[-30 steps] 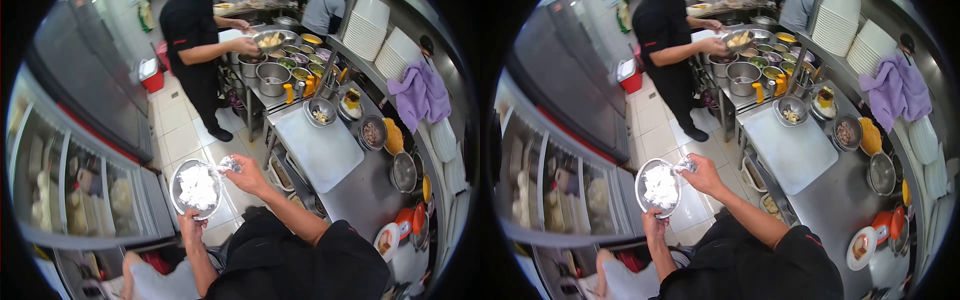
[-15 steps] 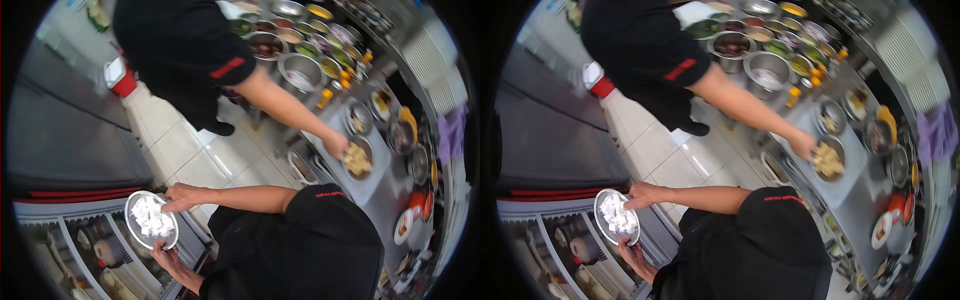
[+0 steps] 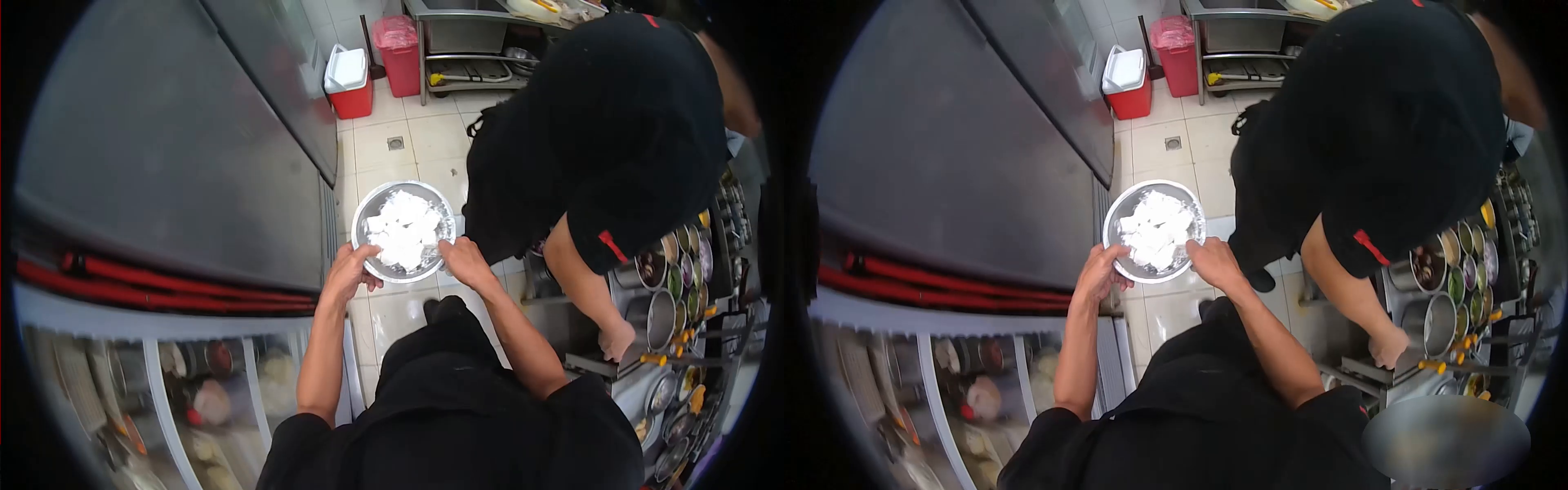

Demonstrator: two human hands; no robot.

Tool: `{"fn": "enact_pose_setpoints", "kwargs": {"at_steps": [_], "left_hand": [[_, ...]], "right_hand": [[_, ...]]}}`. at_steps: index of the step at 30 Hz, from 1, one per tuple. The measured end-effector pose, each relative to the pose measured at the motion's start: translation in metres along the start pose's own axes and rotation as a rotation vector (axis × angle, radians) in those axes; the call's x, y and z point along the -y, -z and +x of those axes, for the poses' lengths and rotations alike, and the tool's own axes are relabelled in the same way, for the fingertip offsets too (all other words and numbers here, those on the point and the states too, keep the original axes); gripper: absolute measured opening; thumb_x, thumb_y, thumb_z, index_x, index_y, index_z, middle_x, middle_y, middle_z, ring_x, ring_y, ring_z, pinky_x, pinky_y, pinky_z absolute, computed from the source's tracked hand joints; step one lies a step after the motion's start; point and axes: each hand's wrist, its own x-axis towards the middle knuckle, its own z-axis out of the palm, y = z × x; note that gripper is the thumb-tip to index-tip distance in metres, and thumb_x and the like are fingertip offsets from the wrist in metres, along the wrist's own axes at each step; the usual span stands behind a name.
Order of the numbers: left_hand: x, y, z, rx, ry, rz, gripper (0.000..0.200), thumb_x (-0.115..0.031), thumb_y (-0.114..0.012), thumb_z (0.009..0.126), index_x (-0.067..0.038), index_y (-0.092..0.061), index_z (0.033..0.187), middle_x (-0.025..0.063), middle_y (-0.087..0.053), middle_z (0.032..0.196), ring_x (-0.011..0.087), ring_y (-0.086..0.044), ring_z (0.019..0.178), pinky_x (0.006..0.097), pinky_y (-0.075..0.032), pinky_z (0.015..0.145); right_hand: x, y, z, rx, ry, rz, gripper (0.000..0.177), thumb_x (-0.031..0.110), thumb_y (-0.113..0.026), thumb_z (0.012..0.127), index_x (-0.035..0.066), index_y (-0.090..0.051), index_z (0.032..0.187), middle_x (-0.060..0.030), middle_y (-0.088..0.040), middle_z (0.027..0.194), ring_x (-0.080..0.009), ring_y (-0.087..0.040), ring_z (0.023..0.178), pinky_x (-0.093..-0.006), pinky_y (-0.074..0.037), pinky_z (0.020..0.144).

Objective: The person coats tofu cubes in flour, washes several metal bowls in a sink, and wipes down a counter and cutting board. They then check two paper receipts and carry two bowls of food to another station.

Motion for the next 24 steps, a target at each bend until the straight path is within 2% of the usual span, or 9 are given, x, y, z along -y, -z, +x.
{"fn": "enact_pose_setpoints", "kwargs": {"at_steps": [4,6,8,12,14,16,17,21,24], "left_hand": [[-0.050,0.017,0.074,0.248,0.018,-0.080,0.049,-0.037,-0.052,0.087,0.005,-0.044,0.110,0.0161,-0.061,0.076,0.0231,-0.060,0.053,0.0282,-0.044,0.040],[-0.069,0.037,0.095,0.156,0.022,-0.143,0.057,-0.040,-0.048,0.089,0.001,-0.036,0.126,0.0158,-0.062,0.079,0.0208,-0.062,0.060,0.0278,-0.045,0.043],[-0.062,0.083,0.110,0.060,0.081,-0.073,0.063,-0.044,-0.045,0.090,-0.003,-0.028,0.135,0.0146,-0.063,0.080,0.0193,-0.062,0.063,0.0277,-0.047,0.045],[0.000,0.132,0.067,-0.289,0.209,-0.194,0.049,-0.042,-0.048,0.088,-0.008,-0.041,0.122,0.0117,-0.063,0.075,0.0191,-0.061,0.058,0.0273,-0.046,0.043],[0.095,0.182,0.055,-0.406,0.518,-0.235,0.044,-0.042,-0.048,0.087,-0.009,-0.046,0.117,0.0130,-0.062,0.076,0.0204,-0.060,0.061,0.0318,-0.049,0.051],[0.064,0.182,0.071,-0.668,1.175,-1.047,0.020,-0.017,-0.046,0.080,-0.006,-0.057,0.093,0.0044,-0.053,0.066,0.0198,-0.051,0.047,0.0384,-0.043,0.042],[0.081,0.196,0.073,-0.651,1.206,-1.057,0.021,-0.017,-0.046,0.080,-0.006,-0.057,0.094,0.0048,-0.053,0.066,0.0200,-0.051,0.047,0.0387,-0.043,0.042],[0.267,0.289,0.142,-0.540,0.805,-0.512,0.023,-0.017,-0.047,0.081,-0.005,-0.055,0.099,0.0061,-0.054,0.067,0.0207,-0.051,0.047,0.0398,-0.044,0.042],[0.325,0.352,0.260,-0.478,0.561,-0.218,0.025,-0.017,-0.048,0.081,-0.004,-0.053,0.102,0.0071,-0.055,0.068,0.0212,-0.051,0.046,0.0407,-0.044,0.042]], "right_hand": [[0.000,0.010,0.098,-0.069,0.125,0.000,0.048,0.034,-0.042,0.080,-0.011,-0.058,0.081,-0.0332,-0.058,0.085,-0.0436,-0.057,0.085,-0.0454,-0.043,0.077],[0.005,0.012,0.164,-0.110,0.245,-0.082,0.053,0.037,-0.044,0.078,-0.015,-0.057,0.082,-0.0329,-0.058,0.086,-0.0447,-0.058,0.084,-0.0454,-0.044,0.076],[0.035,0.021,0.203,-0.116,0.087,0.117,0.052,0.036,-0.043,0.079,-0.014,-0.056,0.080,-0.0338,-0.057,0.083,-0.0470,-0.057,0.082,-0.0471,-0.043,0.075],[0.067,0.025,0.271,-0.095,0.108,0.291,0.049,0.035,-0.042,0.081,-0.012,-0.056,0.074,-0.0283,-0.058,0.071,-0.0398,-0.059,0.071,-0.0440,-0.044,0.067],[0.067,0.023,0.316,-0.121,0.072,0.384,0.048,0.035,-0.042,0.081,-0.011,-0.056,0.071,-0.0248,-0.058,0.066,-0.0348,-0.059,0.066,-0.0415,-0.045,0.062],[0.064,0.032,0.371,-0.058,-0.044,0.600,0.043,0.029,-0.041,0.085,-0.009,-0.059,0.079,-0.0116,-0.058,0.067,-0.0166,-0.052,0.056,-0.0314,-0.038,0.049],[0.060,0.037,0.386,-0.069,-0.002,0.693,0.041,0.030,-0.040,0.086,-0.006,-0.060,0.082,-0.0094,-0.058,0.068,-0.0148,-0.051,0.055,-0.0294,-0.038,0.048],[0.014,-0.030,0.393,-0.428,0.110,0.761,0.045,0.034,-0.044,0.082,-0.008,-0.059,0.078,-0.0132,-0.058,0.066,-0.0183,-0.054,0.055,-0.0324,-0.040,0.046],[0.049,-0.002,0.385,-0.630,0.086,0.818,0.048,0.035,-0.044,0.081,-0.011,-0.058,0.085,-0.0153,-0.060,0.073,-0.0203,-0.056,0.063,-0.0341,-0.041,0.054]]}}
